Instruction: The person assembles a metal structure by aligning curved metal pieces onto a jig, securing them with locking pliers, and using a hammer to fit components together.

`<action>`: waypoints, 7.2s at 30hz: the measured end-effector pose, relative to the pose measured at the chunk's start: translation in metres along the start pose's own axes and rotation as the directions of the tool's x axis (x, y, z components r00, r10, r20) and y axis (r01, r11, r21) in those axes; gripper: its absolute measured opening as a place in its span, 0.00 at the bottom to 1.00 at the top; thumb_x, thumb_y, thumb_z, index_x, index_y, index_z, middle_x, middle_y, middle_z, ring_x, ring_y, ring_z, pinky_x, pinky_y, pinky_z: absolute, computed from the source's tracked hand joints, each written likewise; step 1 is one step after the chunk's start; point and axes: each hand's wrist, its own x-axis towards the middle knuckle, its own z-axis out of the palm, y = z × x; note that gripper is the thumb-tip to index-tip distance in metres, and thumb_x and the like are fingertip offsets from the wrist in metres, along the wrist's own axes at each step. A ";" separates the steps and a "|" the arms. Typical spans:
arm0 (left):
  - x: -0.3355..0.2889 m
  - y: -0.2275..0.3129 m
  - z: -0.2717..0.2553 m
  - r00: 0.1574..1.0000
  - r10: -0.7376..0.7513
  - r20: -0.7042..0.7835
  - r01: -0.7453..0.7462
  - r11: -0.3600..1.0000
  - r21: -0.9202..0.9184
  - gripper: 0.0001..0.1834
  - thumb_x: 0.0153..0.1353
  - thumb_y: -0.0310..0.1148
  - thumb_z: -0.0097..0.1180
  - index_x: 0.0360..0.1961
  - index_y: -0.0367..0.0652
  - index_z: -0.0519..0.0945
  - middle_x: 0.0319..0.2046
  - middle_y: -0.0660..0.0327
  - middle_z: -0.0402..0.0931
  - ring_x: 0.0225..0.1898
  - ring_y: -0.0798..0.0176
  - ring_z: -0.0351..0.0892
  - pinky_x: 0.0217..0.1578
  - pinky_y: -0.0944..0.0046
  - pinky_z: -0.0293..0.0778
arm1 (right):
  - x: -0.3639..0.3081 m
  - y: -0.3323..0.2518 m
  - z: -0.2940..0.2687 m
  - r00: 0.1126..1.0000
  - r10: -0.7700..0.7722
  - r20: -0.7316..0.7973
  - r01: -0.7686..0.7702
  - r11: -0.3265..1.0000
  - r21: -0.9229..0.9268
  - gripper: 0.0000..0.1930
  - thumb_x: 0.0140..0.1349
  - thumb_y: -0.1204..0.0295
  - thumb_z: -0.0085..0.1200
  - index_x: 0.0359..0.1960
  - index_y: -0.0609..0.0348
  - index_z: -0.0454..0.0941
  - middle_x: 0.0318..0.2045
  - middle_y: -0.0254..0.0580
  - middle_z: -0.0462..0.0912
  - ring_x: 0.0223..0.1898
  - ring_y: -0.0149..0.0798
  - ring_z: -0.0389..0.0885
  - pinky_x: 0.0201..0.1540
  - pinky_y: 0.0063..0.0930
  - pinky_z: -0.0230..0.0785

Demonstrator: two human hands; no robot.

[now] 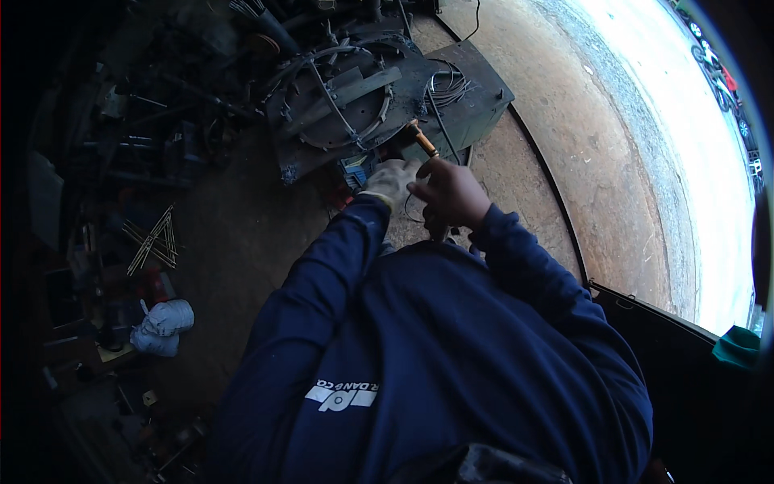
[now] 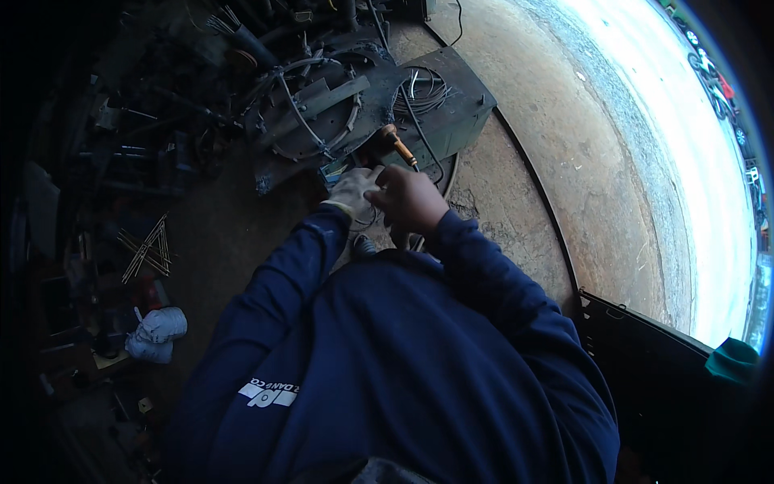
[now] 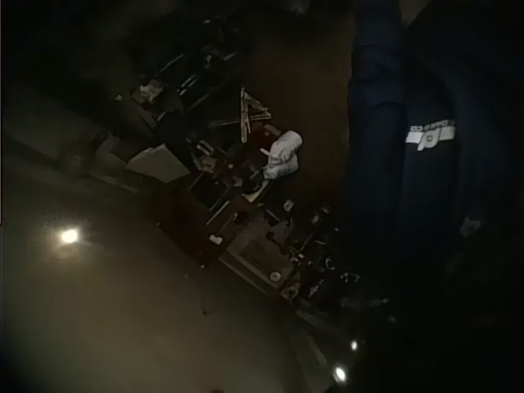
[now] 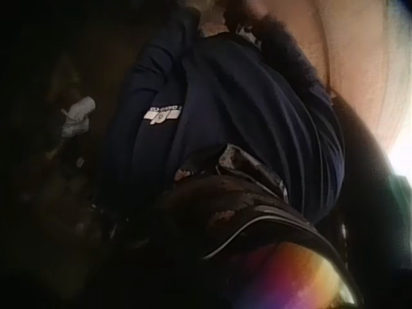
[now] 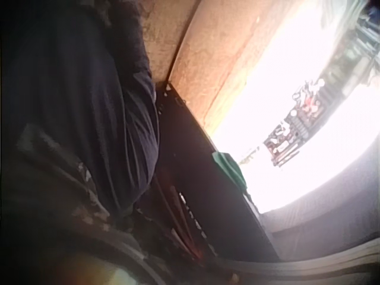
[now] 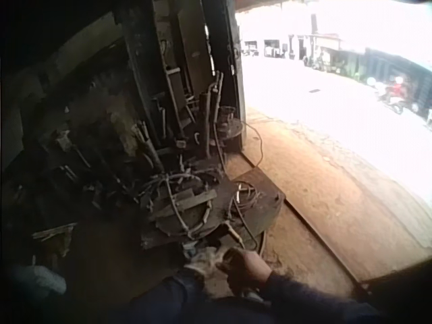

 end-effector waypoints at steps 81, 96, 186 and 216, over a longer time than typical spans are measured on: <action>-0.083 0.177 -0.108 0.674 0.599 -0.432 -0.733 0.611 -0.297 0.09 0.56 0.28 0.69 0.30 0.38 0.79 0.26 0.53 0.77 0.27 0.51 0.81 0.27 0.56 0.76 | -0.010 0.036 -0.044 0.966 -0.226 -0.127 0.188 0.278 0.942 0.24 0.75 0.62 0.50 0.63 0.68 0.71 0.57 0.54 0.80 0.54 0.47 0.82 0.61 0.40 0.75; -0.088 0.189 -0.111 0.742 0.498 -0.448 -0.659 0.665 -0.352 0.07 0.62 0.28 0.64 0.34 0.37 0.79 0.27 0.54 0.78 0.27 0.50 0.82 0.27 0.56 0.76 | -0.018 -0.011 -0.077 0.915 -0.283 -0.289 0.312 0.041 0.949 0.28 0.74 0.54 0.47 0.68 0.58 0.65 0.58 0.50 0.77 0.55 0.48 0.79 0.59 0.41 0.73; -0.126 0.089 -0.101 0.417 0.322 -0.850 -0.455 0.883 0.112 0.24 0.52 0.24 0.64 0.53 0.44 0.80 0.43 0.53 0.82 0.41 0.47 0.83 0.44 0.48 0.79 | 0.086 -0.049 0.000 0.883 -0.237 -0.405 0.310 -0.353 0.883 0.39 0.68 0.33 0.40 0.58 0.59 0.73 0.42 0.43 0.81 0.37 0.42 0.78 0.42 0.38 0.73; -0.223 -0.199 -0.089 0.390 -0.152 -0.908 -0.231 0.939 -0.256 0.18 0.61 0.31 0.59 0.52 0.40 0.75 0.38 0.53 0.81 0.43 0.50 0.83 0.45 0.54 0.79 | 0.197 -0.219 0.280 0.670 -0.601 -0.435 0.451 -0.136 0.882 0.46 0.68 0.30 0.35 0.69 0.61 0.66 0.55 0.49 0.79 0.49 0.44 0.78 0.55 0.43 0.72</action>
